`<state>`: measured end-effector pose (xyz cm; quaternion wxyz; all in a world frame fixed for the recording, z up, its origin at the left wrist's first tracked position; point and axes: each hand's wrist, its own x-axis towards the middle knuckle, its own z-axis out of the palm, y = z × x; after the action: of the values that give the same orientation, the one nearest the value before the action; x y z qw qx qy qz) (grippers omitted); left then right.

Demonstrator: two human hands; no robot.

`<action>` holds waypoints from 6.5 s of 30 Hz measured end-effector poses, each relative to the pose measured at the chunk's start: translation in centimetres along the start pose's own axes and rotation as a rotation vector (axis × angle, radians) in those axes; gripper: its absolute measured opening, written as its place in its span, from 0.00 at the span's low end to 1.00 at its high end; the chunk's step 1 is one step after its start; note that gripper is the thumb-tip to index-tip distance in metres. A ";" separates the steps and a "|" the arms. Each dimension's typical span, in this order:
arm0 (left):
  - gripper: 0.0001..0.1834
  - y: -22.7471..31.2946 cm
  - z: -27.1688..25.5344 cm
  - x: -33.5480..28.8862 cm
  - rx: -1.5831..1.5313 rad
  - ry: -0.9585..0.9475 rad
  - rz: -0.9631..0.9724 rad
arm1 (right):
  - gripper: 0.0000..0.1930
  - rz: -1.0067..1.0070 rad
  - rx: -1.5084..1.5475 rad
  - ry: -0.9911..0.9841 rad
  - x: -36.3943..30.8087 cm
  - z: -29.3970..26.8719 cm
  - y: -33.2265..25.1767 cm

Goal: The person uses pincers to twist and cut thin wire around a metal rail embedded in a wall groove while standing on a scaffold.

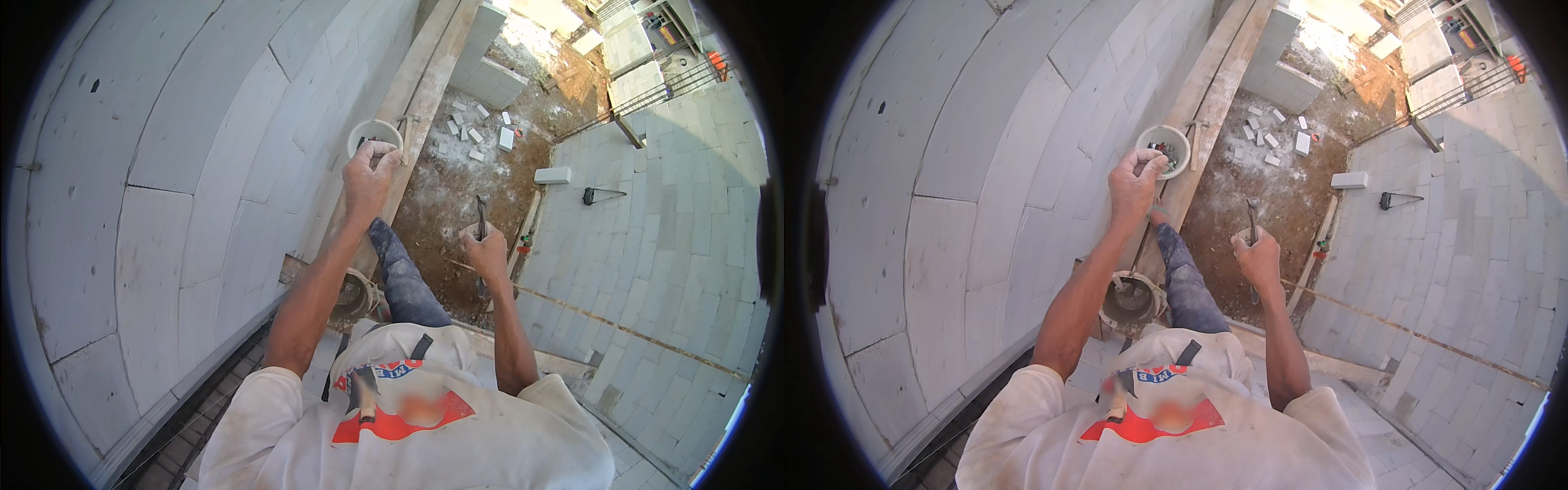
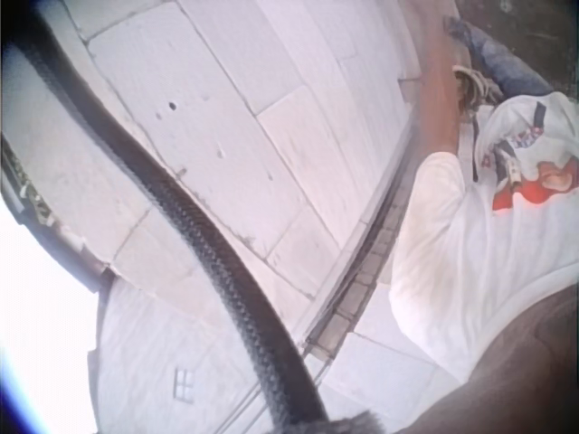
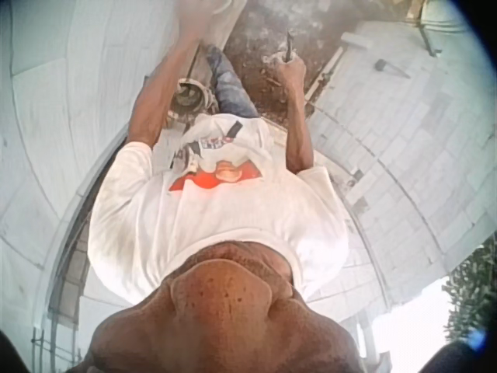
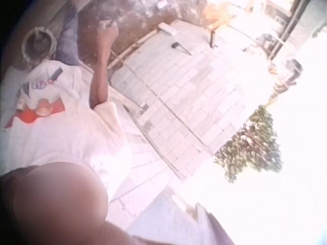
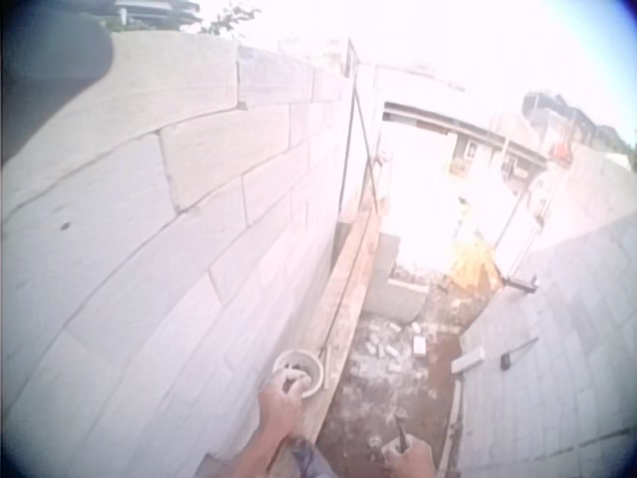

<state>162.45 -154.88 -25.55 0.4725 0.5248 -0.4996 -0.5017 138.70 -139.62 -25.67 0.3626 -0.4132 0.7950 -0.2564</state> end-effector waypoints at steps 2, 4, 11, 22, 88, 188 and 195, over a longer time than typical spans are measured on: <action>0.23 -1.4 0.1 3.8 0.039 -0.008 -0.018 | 0.10 0.024 -0.006 0.030 1.1 -0.8 2.6; 0.35 -6.3 -1.1 6.3 0.607 -0.026 0.008 | 0.10 0.042 -0.016 0.046 1.7 -1.1 5.2; 0.38 -22.3 -9.5 -7.2 0.459 -0.455 -0.560 | 0.08 0.126 -0.060 0.086 0.2 -0.4 12.1; 0.16 -26.2 -21.9 -41.1 0.683 -0.306 -0.844 | 0.15 -0.063 -0.453 -0.068 7.3 -1.1 11.8; 0.23 -24.3 27.4 -43.4 1.056 -1.902 0.140 | 0.18 1.085 0.545 0.026 -51.0 -9.3 57.6; 0.12 -22.5 131.0 -94.5 1.235 -1.790 -0.035 | 0.09 0.969 1.902 1.497 -68.0 -95.5 140.8; 0.16 -17.7 140.8 -104.2 1.103 -1.701 -0.204 | 0.14 0.879 1.849 1.593 -69.1 -100.8 145.4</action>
<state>23.01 -49.07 -44.59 -0.3921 0.1788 -0.7844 -0.4460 18.09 6.14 -42.23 -0.0047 0.5481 0.3884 -0.7408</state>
